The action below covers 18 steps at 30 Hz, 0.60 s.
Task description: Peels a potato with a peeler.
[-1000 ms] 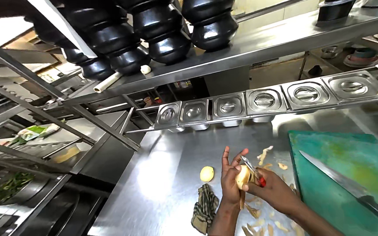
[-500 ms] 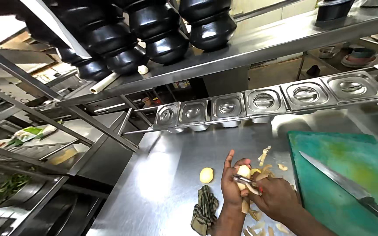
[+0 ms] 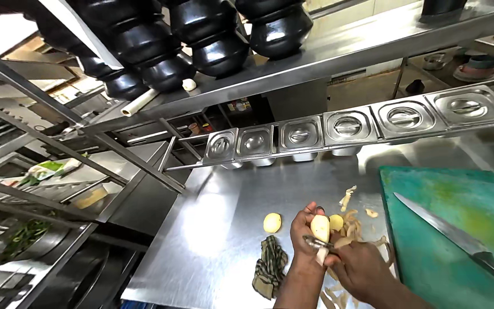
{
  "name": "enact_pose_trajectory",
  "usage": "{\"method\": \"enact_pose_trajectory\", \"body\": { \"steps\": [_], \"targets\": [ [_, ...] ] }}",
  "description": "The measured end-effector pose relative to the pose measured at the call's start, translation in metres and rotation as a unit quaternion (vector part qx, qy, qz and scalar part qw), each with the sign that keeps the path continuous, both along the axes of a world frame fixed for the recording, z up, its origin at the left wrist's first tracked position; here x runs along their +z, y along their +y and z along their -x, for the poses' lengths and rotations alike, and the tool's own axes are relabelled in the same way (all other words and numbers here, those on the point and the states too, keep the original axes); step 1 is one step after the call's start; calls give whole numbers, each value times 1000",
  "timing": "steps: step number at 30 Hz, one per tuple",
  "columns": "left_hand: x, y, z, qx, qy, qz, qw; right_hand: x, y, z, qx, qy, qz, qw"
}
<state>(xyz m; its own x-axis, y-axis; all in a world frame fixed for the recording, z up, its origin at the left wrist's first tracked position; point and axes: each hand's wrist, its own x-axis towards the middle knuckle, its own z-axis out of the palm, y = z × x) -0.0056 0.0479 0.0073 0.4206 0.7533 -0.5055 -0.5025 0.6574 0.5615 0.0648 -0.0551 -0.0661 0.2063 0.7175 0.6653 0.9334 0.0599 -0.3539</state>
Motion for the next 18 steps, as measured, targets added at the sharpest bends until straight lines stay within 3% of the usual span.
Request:
{"method": "enact_pose_trajectory", "body": {
  "steps": [3, 6, 9, 11, 13, 18],
  "targets": [
    [-4, 4, -4, 8, -17, 59, 998, -1, -1, 3, 11, 15, 3, 1000],
    [-8, 8, -3, -6, -60, 90, 994, 2, 2, -5, 41, 156, 38, 986],
    [-6, 12, -1, -19, -102, 92, 990, 12, 4, -23, 32, 313, 191, 930],
    [-12, 14, 2, -16, -153, 105, 982, 14, 6, -31, 26, 382, 233, 894],
    [-23, 16, 8, -44, -218, 97, 970, 22, 6, -34, 12, 391, 265, 881],
    [-36, 21, 11, -129, -332, 56, 933, 42, 7, -30, -6, 313, 293, 904]
  ]
}}
